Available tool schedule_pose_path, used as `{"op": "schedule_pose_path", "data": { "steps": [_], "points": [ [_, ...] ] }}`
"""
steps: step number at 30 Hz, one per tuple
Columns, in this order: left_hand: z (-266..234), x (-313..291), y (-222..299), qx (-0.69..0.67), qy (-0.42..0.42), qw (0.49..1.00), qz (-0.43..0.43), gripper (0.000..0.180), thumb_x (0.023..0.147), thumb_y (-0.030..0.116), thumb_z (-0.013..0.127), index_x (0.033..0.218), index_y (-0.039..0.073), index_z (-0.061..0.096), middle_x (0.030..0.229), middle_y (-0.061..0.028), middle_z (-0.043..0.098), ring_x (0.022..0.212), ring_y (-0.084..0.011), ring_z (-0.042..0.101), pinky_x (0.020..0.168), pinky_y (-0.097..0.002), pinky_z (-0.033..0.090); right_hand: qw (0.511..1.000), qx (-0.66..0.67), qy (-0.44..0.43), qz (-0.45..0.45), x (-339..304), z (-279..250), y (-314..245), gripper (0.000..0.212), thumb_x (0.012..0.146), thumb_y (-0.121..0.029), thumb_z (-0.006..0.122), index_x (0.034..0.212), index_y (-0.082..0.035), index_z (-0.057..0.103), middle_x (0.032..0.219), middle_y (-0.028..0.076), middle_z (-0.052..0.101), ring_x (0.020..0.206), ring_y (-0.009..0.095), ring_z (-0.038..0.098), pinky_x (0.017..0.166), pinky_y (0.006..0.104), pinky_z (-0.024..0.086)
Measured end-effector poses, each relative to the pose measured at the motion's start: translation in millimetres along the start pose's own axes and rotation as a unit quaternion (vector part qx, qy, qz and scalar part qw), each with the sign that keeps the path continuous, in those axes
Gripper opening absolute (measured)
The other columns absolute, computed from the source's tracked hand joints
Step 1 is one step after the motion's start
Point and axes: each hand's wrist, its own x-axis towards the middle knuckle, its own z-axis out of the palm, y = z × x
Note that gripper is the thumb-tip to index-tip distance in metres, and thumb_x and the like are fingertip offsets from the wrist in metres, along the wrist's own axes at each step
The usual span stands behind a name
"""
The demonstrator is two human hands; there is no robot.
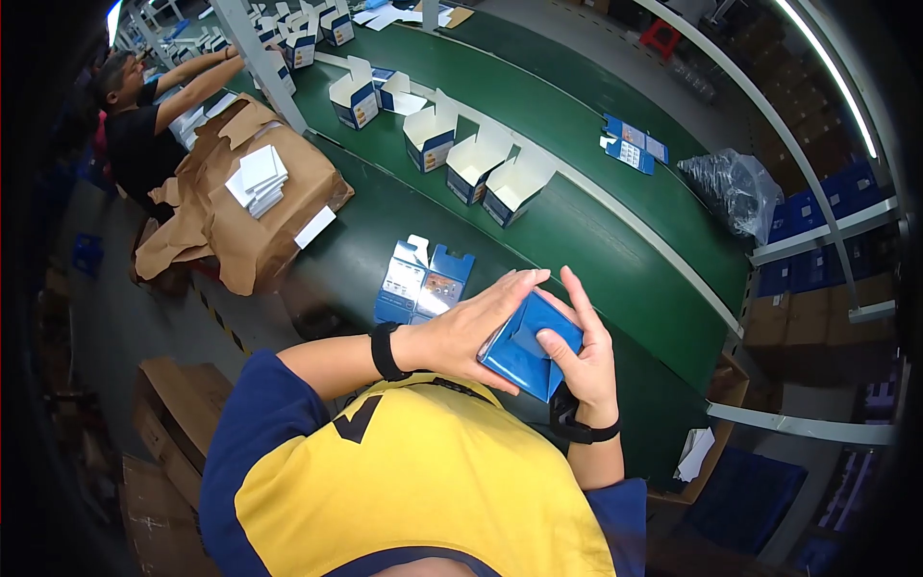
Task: The person picks up flat blue boxes from a stack, folds them into shape, and places them on a green conveyor belt. After several boxes, the person walks to a nearby pile to retrieve a new bundle of flat cardboard sheets and continues the process.
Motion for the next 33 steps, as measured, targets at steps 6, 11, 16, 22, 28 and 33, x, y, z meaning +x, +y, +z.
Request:
{"op": "schedule_pose_path", "data": {
  "steps": [6,11,16,22,28,33],
  "points": [
    [5,-5,-4,0.044,-0.028,0.998,-0.025,0.116,0.06,0.031,0.084,0.144,0.008,0.008,0.138,-0.0248,0.026,0.125,-0.0412,0.034,0.1,-0.0447,0.035,0.991,-0.127,-0.043,-0.031,2,-4,15,0.053,0.086,-0.018,0.063,0.132,0.0,0.043,0.113,0.016,0.06,0.102,0.019,0.058,0.09,0.0312,0.044],
    [-14,10,8,-0.016,-0.039,0.997,-0.067,0.112,0.061,0.033,0.084,0.143,0.005,0.013,0.138,-0.0226,0.026,0.124,-0.0403,0.034,0.102,-0.0443,0.032,0.996,0.067,0.056,0.01,1,2,16,0.048,0.091,-0.019,0.055,0.133,0.0,0.042,0.113,0.015,0.06,0.101,0.018,0.057,0.091,0.03,0.042],
    [-12,16,14,0.004,0.005,0.999,-0.05,0.104,0.062,0.029,0.084,0.14,0.002,0.02,0.137,-0.0198,0.028,0.125,-0.0405,0.033,0.104,-0.0448,0.03,0.992,0.087,0.091,-0.003,4,4,10,0.047,0.095,-0.028,0.047,0.131,0.002,0.042,0.114,0.016,0.059,0.104,0.02,0.055,0.094,0.031,0.04],
    [-12,9,-22,0.078,-0.005,0.995,0.068,0.096,0.063,0.019,0.081,0.14,0.02,0.025,0.137,-0.0184,0.031,0.127,-0.0388,0.033,0.105,-0.0519,0.026,0.995,-0.028,0.08,-0.044,16,4,25,0.047,0.097,-0.03,0.043,0.129,0.004,0.042,0.119,0.017,0.056,0.11,0.022,0.053,0.098,0.034,0.038],
    [-24,6,-53,0.263,-0.042,0.902,0.34,0.095,0.063,0.01,0.076,0.136,0.044,0.027,0.143,-0.0111,0.028,0.133,-0.0338,0.028,0.106,-0.0609,0.02,0.895,0.371,-0.04,0.244,25,-34,68,0.061,0.088,-0.025,0.057,0.134,0.003,0.03,0.129,0.017,0.046,0.113,0.025,0.052,0.101,0.0373,0.037],
    [-54,-39,-91,0.388,-0.069,0.903,-0.173,0.098,0.063,0.013,0.076,0.143,0.022,0.021,0.142,-0.0119,0.033,0.134,-0.0344,0.027,0.107,-0.0544,0.022,0.962,0.112,0.055,0.241,87,-45,93,0.073,0.073,-0.008,0.07,0.135,-0.001,0.031,0.125,0.018,0.047,0.109,0.026,0.054,0.095,0.0351,0.043]
  ]
}}
